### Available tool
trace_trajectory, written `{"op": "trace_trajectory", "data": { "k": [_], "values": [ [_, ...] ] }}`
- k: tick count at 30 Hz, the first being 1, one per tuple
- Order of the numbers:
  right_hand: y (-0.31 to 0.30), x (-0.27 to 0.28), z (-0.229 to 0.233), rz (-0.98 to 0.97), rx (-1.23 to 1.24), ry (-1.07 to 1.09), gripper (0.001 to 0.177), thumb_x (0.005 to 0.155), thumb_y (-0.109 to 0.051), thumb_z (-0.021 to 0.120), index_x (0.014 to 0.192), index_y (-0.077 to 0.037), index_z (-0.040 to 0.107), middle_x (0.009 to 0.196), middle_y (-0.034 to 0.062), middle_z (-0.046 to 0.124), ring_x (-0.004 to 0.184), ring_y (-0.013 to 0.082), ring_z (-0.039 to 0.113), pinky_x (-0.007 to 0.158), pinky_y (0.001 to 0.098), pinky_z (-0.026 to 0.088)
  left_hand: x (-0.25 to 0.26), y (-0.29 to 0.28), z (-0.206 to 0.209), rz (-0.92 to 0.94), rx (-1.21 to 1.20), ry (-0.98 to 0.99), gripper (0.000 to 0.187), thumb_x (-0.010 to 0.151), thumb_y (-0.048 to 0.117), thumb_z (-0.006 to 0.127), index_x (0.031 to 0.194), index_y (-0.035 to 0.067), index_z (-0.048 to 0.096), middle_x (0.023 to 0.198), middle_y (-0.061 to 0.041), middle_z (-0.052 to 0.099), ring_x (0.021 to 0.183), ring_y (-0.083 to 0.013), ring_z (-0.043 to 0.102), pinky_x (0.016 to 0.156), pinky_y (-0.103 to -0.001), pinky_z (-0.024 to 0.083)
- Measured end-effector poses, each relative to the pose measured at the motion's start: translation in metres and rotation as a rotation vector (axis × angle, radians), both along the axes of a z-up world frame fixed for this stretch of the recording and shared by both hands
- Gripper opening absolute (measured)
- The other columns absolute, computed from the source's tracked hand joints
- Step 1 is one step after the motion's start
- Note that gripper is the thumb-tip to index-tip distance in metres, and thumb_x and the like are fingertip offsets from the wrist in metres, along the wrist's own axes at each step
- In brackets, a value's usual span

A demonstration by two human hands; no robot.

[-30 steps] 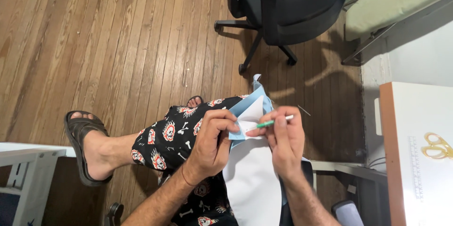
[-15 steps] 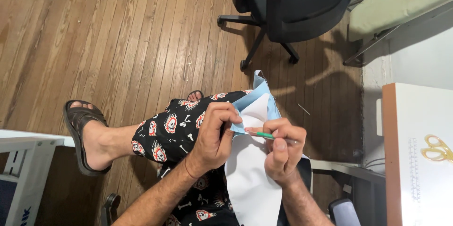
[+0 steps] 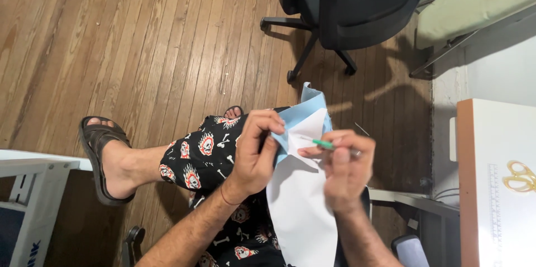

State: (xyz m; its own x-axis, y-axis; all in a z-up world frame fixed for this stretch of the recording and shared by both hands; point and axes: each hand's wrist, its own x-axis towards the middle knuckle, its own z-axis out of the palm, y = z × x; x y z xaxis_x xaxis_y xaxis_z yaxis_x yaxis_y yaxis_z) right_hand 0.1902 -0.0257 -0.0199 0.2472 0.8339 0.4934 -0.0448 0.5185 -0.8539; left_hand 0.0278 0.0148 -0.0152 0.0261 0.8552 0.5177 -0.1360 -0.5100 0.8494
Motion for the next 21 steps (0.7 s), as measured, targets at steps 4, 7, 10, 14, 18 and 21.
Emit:
{"op": "trace_trajectory", "data": {
  "k": [4,7,10,14,18,21],
  "values": [
    [-0.001,0.013,0.064,0.065,-0.148,0.086,0.018,0.112,-0.026,0.045,0.113,-0.009,0.043,0.090,0.0148,0.063,0.056,0.0127,0.070,0.056,0.0241,0.065,0.010,-0.006,0.008,0.030,0.028,0.104,0.013,0.100,-0.002,0.052,0.103,0.004,0.063,0.098,-0.014,0.058,0.092,-0.0344,0.061,0.088,-0.045,0.051],
    [-0.012,0.014,0.100,0.013,-0.181,0.119,0.019,0.111,-0.026,0.046,0.115,-0.008,0.045,0.083,0.0176,0.062,0.049,0.0166,0.066,0.059,0.0331,0.067,0.025,-0.011,0.015,0.074,0.009,0.134,0.015,0.097,-0.002,0.055,0.105,0.007,0.064,0.102,-0.013,0.058,0.087,-0.0312,0.060,0.083,-0.042,0.052],
    [-0.009,0.004,0.102,0.028,-0.146,0.229,0.016,0.109,-0.028,0.046,0.109,-0.012,0.044,0.070,0.0127,0.052,0.044,0.0165,0.054,0.082,0.0593,0.066,0.037,-0.011,0.027,0.114,-0.021,0.127,0.017,0.098,-0.002,0.055,0.106,0.008,0.065,0.104,-0.011,0.058,0.088,-0.0291,0.061,0.083,-0.039,0.053],
    [0.012,-0.001,0.053,-0.008,-0.178,0.393,0.009,0.110,-0.024,0.041,0.108,-0.015,0.041,0.071,0.0054,0.049,0.047,0.0115,0.046,0.084,0.0613,0.062,0.037,-0.011,0.037,0.137,-0.094,0.042,0.015,0.103,0.001,0.050,0.106,0.006,0.064,0.106,-0.014,0.059,0.089,-0.0288,0.062,0.081,-0.038,0.052],
    [0.016,0.002,0.002,-0.155,-0.121,0.343,0.016,0.108,-0.024,0.045,0.109,-0.009,0.043,0.073,0.0080,0.045,0.050,0.0084,0.039,0.045,0.0223,0.045,0.030,-0.010,0.031,0.074,-0.115,0.026,0.013,0.101,-0.001,0.052,0.103,0.005,0.064,0.106,-0.015,0.061,0.097,-0.0338,0.065,0.090,-0.040,0.051],
    [0.017,-0.001,0.007,-0.154,-0.039,0.339,0.015,0.109,-0.024,0.041,0.110,-0.009,0.040,0.070,0.0098,0.043,0.044,0.0098,0.034,0.042,0.0197,0.040,0.027,-0.008,0.025,0.070,-0.109,0.007,0.015,0.100,-0.003,0.051,0.103,0.004,0.064,0.108,-0.016,0.062,0.100,-0.0324,0.064,0.092,-0.040,0.050]
  ]
}}
